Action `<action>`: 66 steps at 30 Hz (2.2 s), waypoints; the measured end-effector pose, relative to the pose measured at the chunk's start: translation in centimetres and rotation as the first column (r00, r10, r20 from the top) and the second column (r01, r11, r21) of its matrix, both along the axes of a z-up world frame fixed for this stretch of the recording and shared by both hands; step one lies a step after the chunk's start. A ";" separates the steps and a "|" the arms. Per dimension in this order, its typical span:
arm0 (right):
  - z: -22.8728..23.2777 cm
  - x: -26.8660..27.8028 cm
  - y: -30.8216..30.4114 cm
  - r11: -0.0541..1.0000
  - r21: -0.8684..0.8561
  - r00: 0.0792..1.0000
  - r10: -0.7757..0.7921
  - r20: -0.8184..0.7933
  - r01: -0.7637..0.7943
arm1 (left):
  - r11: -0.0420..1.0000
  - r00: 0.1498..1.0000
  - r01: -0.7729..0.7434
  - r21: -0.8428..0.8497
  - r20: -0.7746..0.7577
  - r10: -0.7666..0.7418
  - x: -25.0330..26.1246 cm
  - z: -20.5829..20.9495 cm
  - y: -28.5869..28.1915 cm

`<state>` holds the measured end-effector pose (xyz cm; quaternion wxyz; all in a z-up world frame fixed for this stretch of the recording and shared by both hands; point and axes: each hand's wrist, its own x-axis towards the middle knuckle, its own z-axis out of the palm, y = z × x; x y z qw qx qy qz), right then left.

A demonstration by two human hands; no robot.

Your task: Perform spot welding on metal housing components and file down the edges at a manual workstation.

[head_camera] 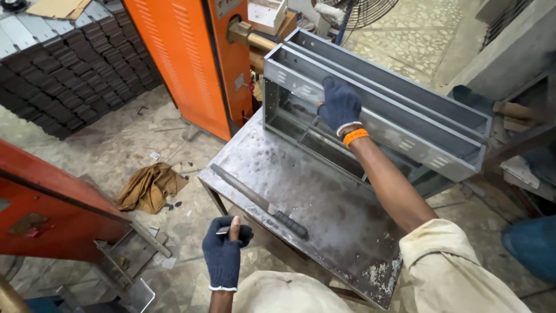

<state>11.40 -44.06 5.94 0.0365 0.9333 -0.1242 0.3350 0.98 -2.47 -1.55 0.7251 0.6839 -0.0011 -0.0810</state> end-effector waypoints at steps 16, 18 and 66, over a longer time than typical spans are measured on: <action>-25.7 -13.3 22.1 0.854 0.515 0.855 0.317 -0.411 -0.069 | 0.929 0.944 -0.278 -0.245 -0.249 0.217 -0.5 -2.5 5.6; -26.5 -13.2 22.3 0.809 0.587 0.874 0.294 -0.388 -0.012 | 0.897 0.914 -0.350 -0.270 -0.307 0.265 -0.6 -3.5 7.2; 4.1 -14.8 65.0 0.477 0.346 0.488 0.871 -0.059 -0.808 | 0.293 0.366 -0.860 -0.419 -0.105 0.925 -8.5 -0.4 53.6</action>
